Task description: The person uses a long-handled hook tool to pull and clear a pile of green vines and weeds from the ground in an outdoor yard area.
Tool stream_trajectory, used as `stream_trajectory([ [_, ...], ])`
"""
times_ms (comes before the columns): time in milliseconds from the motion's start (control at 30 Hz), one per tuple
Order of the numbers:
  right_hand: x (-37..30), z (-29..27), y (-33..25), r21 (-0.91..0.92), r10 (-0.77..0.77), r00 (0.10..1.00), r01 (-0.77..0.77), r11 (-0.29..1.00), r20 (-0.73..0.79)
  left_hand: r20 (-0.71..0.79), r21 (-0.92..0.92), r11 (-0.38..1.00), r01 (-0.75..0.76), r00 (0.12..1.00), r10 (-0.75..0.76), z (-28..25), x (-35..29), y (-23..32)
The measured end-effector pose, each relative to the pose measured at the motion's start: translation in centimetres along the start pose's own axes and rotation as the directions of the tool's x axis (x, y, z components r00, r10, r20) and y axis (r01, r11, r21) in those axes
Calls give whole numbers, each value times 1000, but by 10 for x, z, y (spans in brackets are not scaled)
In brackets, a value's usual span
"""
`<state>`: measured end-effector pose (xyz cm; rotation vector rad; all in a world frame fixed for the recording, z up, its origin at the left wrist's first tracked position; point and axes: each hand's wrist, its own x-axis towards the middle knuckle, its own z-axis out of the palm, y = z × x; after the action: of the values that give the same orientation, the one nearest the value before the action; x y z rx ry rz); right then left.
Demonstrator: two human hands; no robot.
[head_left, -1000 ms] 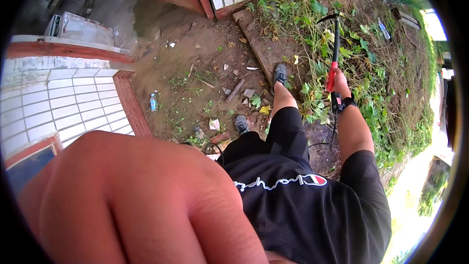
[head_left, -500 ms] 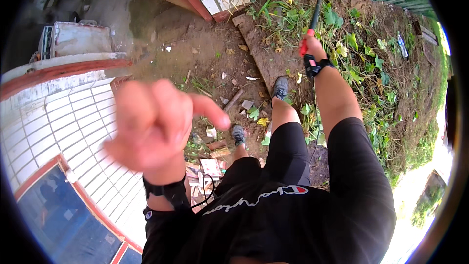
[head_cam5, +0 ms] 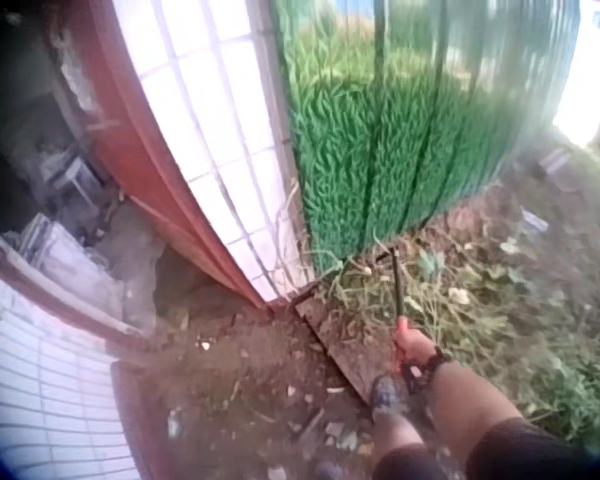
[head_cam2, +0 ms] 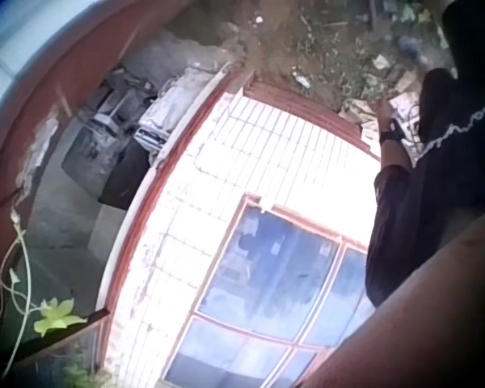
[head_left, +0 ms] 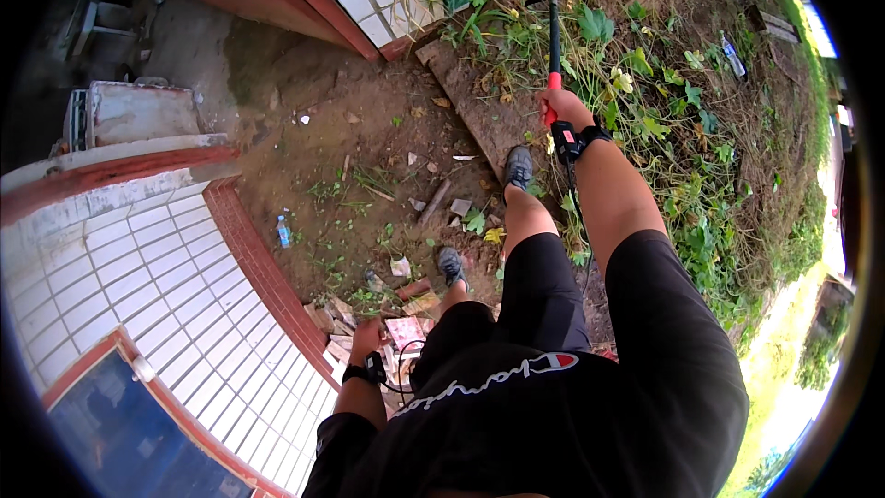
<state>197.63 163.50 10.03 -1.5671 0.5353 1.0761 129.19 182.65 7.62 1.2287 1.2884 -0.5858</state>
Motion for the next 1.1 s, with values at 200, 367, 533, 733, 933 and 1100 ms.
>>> stream_trajectory([
  [200, -4, 19, 15, -68, -99, 995, 100, 993, 18, -94, -327, 944, -50, 995, 20, 8, -47, 36],
  [367, -45, 5, 27, -86, -60, 995, 66, 994, 73, -124, -239, 948, -208, 975, 183, 3, -65, 53],
  [533, -67, 12, 49, 89, -55, 994, 47, 995, 91, -128, -98, 976, -192, 975, 179, -8, -47, 4],
  [733, -91, 10, 74, 25, -85, 996, 84, 996, 40, -74, 213, 945, -250, 960, 271, -40, -46, -101],
  [933, -141, 41, 98, 238, -56, 996, 37, 971, 74, 7, 117, 962, -246, 969, 247, -73, 3, -220],
  [1100, -145, 26, 91, -175, -156, 982, 136, 975, -108, -91, -338, 939, -66, 995, 37, -41, -27, -70],
])
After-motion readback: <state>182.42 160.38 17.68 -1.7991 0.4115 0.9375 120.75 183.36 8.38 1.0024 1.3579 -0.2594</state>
